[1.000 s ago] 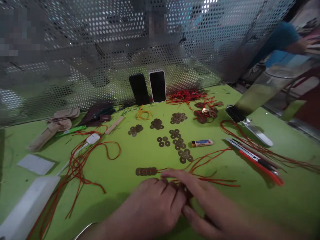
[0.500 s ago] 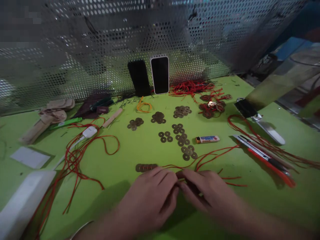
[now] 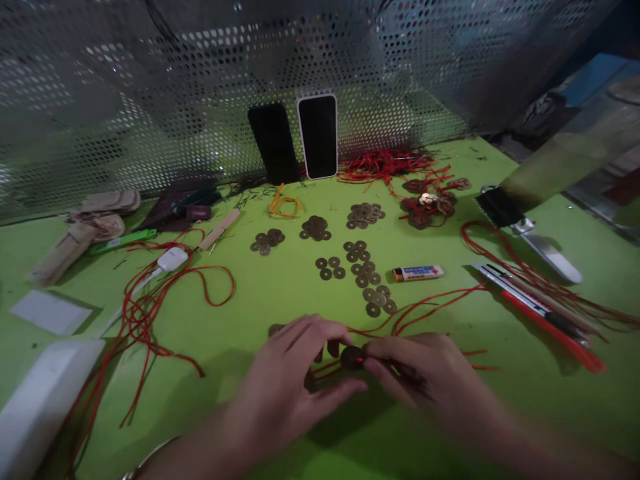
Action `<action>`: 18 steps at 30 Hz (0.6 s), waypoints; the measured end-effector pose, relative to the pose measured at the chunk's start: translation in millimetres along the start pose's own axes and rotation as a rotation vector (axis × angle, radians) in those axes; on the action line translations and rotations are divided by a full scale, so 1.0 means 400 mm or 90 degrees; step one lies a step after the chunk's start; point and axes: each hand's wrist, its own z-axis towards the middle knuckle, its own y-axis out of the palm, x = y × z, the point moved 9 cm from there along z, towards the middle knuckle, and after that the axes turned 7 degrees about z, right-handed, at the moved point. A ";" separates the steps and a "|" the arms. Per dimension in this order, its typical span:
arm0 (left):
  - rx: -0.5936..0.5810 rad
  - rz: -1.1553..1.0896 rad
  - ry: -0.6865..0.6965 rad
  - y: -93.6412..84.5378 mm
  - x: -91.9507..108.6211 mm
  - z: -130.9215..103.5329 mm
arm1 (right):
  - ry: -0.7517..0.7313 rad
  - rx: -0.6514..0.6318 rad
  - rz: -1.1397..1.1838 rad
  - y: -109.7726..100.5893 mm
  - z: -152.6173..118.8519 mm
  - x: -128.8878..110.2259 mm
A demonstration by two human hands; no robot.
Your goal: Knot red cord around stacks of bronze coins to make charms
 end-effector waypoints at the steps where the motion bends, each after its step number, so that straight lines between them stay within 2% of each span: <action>1: 0.015 -0.013 0.006 -0.004 0.002 0.001 | 0.000 -0.002 0.006 0.002 0.000 -0.001; 8: 0.037 -0.049 0.021 -0.023 0.007 0.005 | -0.017 0.007 0.019 0.003 -0.007 -0.006; 11: -0.002 -0.120 -0.053 -0.006 -0.021 0.006 | -0.038 0.025 0.018 -0.005 -0.009 -0.006; 15: -0.066 -0.249 -0.194 0.053 -0.065 -0.008 | -0.078 0.035 -0.011 -0.006 -0.012 -0.009; 18: -0.051 -0.275 -0.241 0.071 -0.075 -0.017 | -0.124 0.057 -0.079 -0.007 -0.013 -0.023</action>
